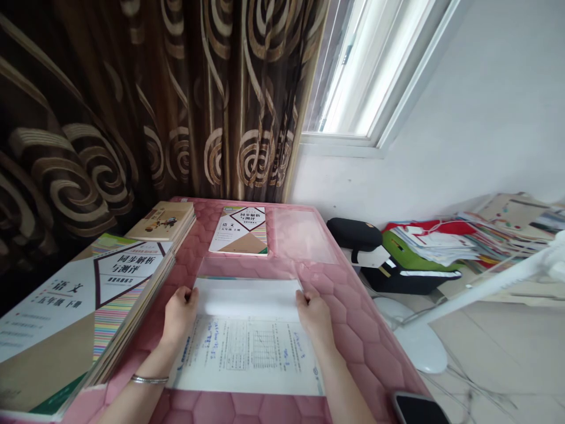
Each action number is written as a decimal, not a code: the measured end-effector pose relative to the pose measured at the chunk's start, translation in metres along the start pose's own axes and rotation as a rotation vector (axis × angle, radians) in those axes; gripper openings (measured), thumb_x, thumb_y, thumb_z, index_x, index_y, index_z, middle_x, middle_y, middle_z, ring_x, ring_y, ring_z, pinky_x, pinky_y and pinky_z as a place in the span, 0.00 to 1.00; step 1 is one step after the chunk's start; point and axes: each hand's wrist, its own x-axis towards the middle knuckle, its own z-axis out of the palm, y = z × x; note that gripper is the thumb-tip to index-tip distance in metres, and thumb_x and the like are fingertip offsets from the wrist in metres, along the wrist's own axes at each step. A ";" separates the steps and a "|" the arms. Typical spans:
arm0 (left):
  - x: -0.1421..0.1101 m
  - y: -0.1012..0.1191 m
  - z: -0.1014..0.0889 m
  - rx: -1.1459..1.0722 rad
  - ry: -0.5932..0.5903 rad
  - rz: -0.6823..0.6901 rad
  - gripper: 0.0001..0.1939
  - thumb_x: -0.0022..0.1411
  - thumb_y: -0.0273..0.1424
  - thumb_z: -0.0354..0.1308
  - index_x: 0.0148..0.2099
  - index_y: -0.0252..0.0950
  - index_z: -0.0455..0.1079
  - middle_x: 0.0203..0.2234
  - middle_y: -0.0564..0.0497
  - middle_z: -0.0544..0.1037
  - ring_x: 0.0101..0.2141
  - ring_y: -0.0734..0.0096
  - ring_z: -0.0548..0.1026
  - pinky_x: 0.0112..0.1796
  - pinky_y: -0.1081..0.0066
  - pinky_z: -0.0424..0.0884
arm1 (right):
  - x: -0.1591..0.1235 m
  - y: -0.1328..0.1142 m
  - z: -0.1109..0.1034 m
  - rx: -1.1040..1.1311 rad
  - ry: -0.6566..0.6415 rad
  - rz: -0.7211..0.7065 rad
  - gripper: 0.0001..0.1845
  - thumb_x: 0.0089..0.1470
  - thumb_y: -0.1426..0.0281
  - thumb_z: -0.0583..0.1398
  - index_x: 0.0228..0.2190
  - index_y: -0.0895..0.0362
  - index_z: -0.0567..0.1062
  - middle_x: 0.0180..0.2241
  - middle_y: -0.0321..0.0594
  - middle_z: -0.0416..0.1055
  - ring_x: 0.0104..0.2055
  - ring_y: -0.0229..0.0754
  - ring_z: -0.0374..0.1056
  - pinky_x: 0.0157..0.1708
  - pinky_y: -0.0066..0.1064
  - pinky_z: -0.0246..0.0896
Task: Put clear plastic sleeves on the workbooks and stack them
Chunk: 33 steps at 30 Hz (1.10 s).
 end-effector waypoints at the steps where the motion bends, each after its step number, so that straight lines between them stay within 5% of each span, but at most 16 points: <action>1: 0.001 -0.001 0.001 0.011 -0.003 0.005 0.13 0.55 0.36 0.49 0.21 0.41 0.55 0.16 0.53 0.68 0.20 0.70 0.66 0.26 0.72 0.57 | 0.000 0.001 0.001 -0.008 -0.001 -0.006 0.19 0.47 0.54 0.49 0.15 0.52 0.65 0.16 0.40 0.68 0.23 0.47 0.67 0.23 0.33 0.53; 11: -0.001 -0.001 0.000 -0.099 -0.007 -0.019 0.14 0.57 0.41 0.46 0.24 0.40 0.59 0.18 0.51 0.70 0.23 0.68 0.67 0.27 0.71 0.59 | -0.004 0.004 0.009 0.047 0.068 0.036 0.23 0.50 0.51 0.49 0.25 0.56 0.72 0.25 0.47 0.75 0.30 0.50 0.71 0.26 0.33 0.59; 18: -0.002 -0.002 -0.001 -0.128 -0.026 -0.051 0.11 0.55 0.38 0.49 0.24 0.39 0.61 0.19 0.51 0.72 0.23 0.69 0.68 0.27 0.72 0.60 | -0.005 0.001 -0.004 0.317 0.003 0.102 0.21 0.44 0.51 0.54 0.23 0.55 0.74 0.22 0.42 0.75 0.27 0.49 0.71 0.25 0.34 0.61; 28: 0.000 -0.006 0.007 0.086 0.017 0.034 0.13 0.59 0.34 0.49 0.23 0.40 0.55 0.17 0.52 0.69 0.20 0.71 0.65 0.25 0.72 0.55 | 0.004 -0.003 0.003 -0.020 0.038 0.012 0.22 0.48 0.51 0.49 0.17 0.53 0.68 0.19 0.44 0.72 0.26 0.49 0.70 0.24 0.33 0.56; 33: -0.001 -0.004 0.005 0.034 -0.013 0.019 0.13 0.59 0.37 0.47 0.24 0.40 0.57 0.18 0.52 0.70 0.21 0.71 0.66 0.26 0.73 0.57 | -0.005 -0.006 -0.010 0.237 -0.041 0.102 0.23 0.44 0.48 0.53 0.22 0.55 0.73 0.20 0.42 0.74 0.27 0.50 0.71 0.24 0.33 0.60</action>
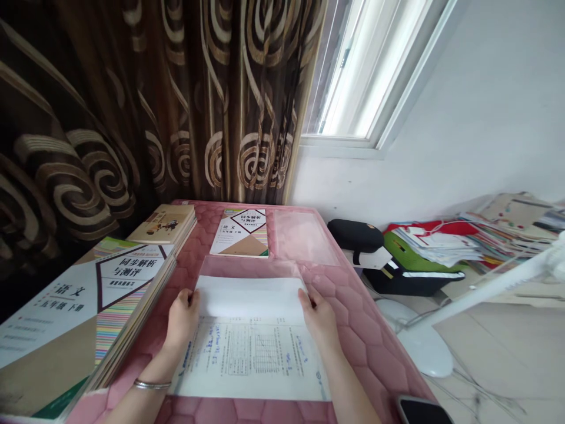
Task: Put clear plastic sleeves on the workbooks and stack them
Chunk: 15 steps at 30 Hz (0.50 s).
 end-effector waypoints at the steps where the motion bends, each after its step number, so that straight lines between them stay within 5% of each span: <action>1: -0.001 0.001 -0.001 -0.022 -0.003 -0.010 0.13 0.59 0.37 0.47 0.24 0.40 0.57 0.18 0.52 0.69 0.21 0.70 0.67 0.26 0.73 0.57 | -0.003 0.000 -0.002 0.053 -0.013 0.021 0.23 0.43 0.48 0.54 0.22 0.55 0.74 0.21 0.41 0.74 0.28 0.50 0.71 0.24 0.33 0.61; 6: -0.004 0.002 -0.009 -0.113 0.000 -0.037 0.12 0.57 0.37 0.47 0.23 0.40 0.58 0.18 0.52 0.70 0.23 0.69 0.68 0.27 0.72 0.60 | -0.009 -0.001 -0.005 0.119 -0.002 0.001 0.21 0.42 0.49 0.56 0.18 0.54 0.70 0.18 0.37 0.70 0.24 0.46 0.68 0.22 0.32 0.59; 15: 0.000 0.000 -0.003 -0.025 -0.008 -0.047 0.13 0.56 0.40 0.48 0.24 0.40 0.60 0.20 0.49 0.72 0.23 0.66 0.69 0.28 0.70 0.59 | 0.003 0.001 0.002 -0.107 0.028 -0.026 0.21 0.42 0.50 0.55 0.13 0.53 0.68 0.14 0.39 0.67 0.22 0.46 0.66 0.22 0.34 0.56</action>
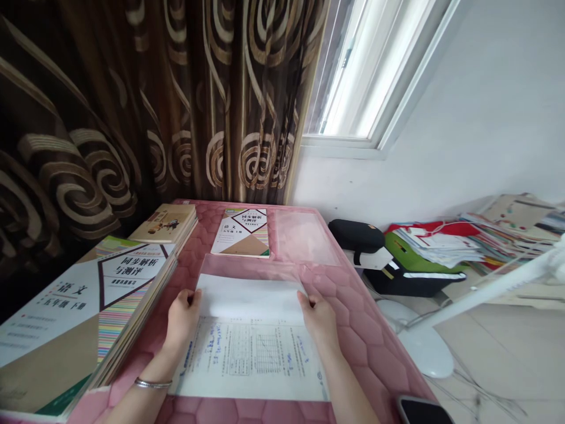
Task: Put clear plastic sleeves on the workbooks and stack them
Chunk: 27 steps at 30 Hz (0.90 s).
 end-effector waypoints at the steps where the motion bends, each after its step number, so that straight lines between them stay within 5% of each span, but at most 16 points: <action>1: 0.000 0.000 0.000 0.006 0.003 0.003 0.13 0.56 0.41 0.48 0.24 0.40 0.60 0.20 0.50 0.72 0.23 0.66 0.68 0.28 0.70 0.59 | 0.001 0.001 0.002 -0.015 0.013 -0.015 0.21 0.43 0.50 0.54 0.13 0.52 0.67 0.13 0.39 0.67 0.22 0.47 0.66 0.22 0.34 0.55; 7: -0.004 0.000 -0.004 -0.034 -0.019 0.027 0.13 0.58 0.39 0.46 0.23 0.40 0.58 0.19 0.52 0.70 0.24 0.68 0.67 0.28 0.71 0.59 | -0.001 0.000 0.001 0.004 0.056 -0.032 0.21 0.43 0.50 0.54 0.13 0.52 0.67 0.14 0.40 0.67 0.22 0.47 0.67 0.21 0.34 0.55; 13: -0.005 -0.003 -0.005 -0.015 -0.040 0.023 0.14 0.59 0.37 0.48 0.23 0.39 0.60 0.20 0.52 0.70 0.25 0.70 0.67 0.28 0.72 0.57 | -0.007 -0.005 -0.012 0.147 -0.071 0.105 0.18 0.40 0.53 0.57 0.14 0.54 0.71 0.16 0.39 0.71 0.23 0.47 0.69 0.21 0.32 0.58; 20: -0.002 0.003 -0.003 0.097 -0.082 -0.048 0.13 0.61 0.34 0.49 0.24 0.38 0.61 0.21 0.52 0.71 0.26 0.70 0.68 0.29 0.72 0.56 | -0.005 -0.002 -0.007 -0.028 -0.063 0.011 0.20 0.44 0.56 0.55 0.09 0.52 0.61 0.12 0.36 0.63 0.20 0.43 0.64 0.20 0.31 0.52; 27: -0.003 0.007 -0.004 0.143 -0.078 -0.071 0.13 0.61 0.36 0.49 0.25 0.38 0.61 0.20 0.52 0.71 0.26 0.70 0.68 0.30 0.71 0.55 | -0.001 0.003 0.006 -0.168 0.023 -0.064 0.20 0.49 0.54 0.50 0.14 0.51 0.62 0.15 0.40 0.67 0.23 0.46 0.66 0.23 0.32 0.53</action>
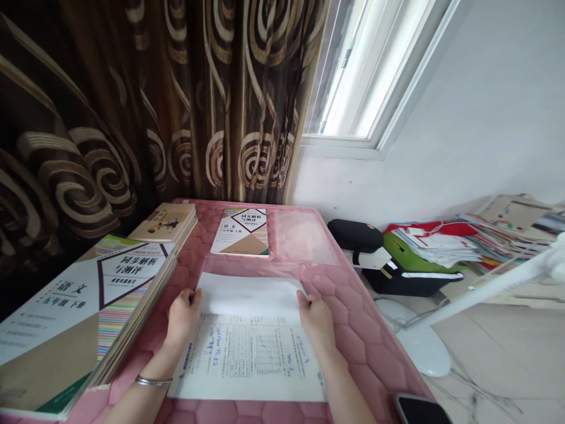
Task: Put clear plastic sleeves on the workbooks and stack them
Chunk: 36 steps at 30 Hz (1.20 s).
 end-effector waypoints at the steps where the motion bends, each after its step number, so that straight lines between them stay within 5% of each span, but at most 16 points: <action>1: -0.001 0.000 -0.001 -0.026 0.003 0.005 0.13 0.61 0.36 0.48 0.25 0.38 0.61 0.20 0.53 0.71 0.26 0.70 0.69 0.30 0.71 0.55 | 0.000 0.000 0.001 -0.002 0.004 0.000 0.20 0.49 0.53 0.50 0.14 0.51 0.62 0.15 0.40 0.67 0.23 0.47 0.66 0.24 0.33 0.53; 11: -0.001 -0.007 -0.003 -0.155 0.015 0.045 0.13 0.58 0.38 0.48 0.25 0.39 0.62 0.20 0.53 0.73 0.26 0.69 0.70 0.30 0.72 0.59 | -0.009 -0.007 -0.022 0.312 -0.117 0.115 0.21 0.43 0.49 0.54 0.17 0.53 0.70 0.18 0.39 0.70 0.25 0.46 0.68 0.22 0.31 0.57; 20: -0.002 0.004 -0.005 -0.012 -0.027 -0.026 0.13 0.61 0.37 0.48 0.26 0.38 0.63 0.25 0.48 0.76 0.31 0.62 0.73 0.34 0.67 0.58 | -0.003 0.001 -0.008 0.144 -0.040 0.020 0.23 0.45 0.51 0.52 0.10 0.52 0.58 0.12 0.36 0.62 0.20 0.42 0.62 0.20 0.31 0.50; 36: -0.010 0.001 -0.010 -0.026 -0.044 0.006 0.17 0.61 0.36 0.48 0.21 0.37 0.59 0.19 0.54 0.72 0.26 0.71 0.69 0.29 0.73 0.54 | -0.002 0.003 -0.015 0.182 -0.059 0.070 0.22 0.42 0.49 0.54 0.13 0.53 0.67 0.14 0.38 0.68 0.22 0.46 0.67 0.22 0.33 0.56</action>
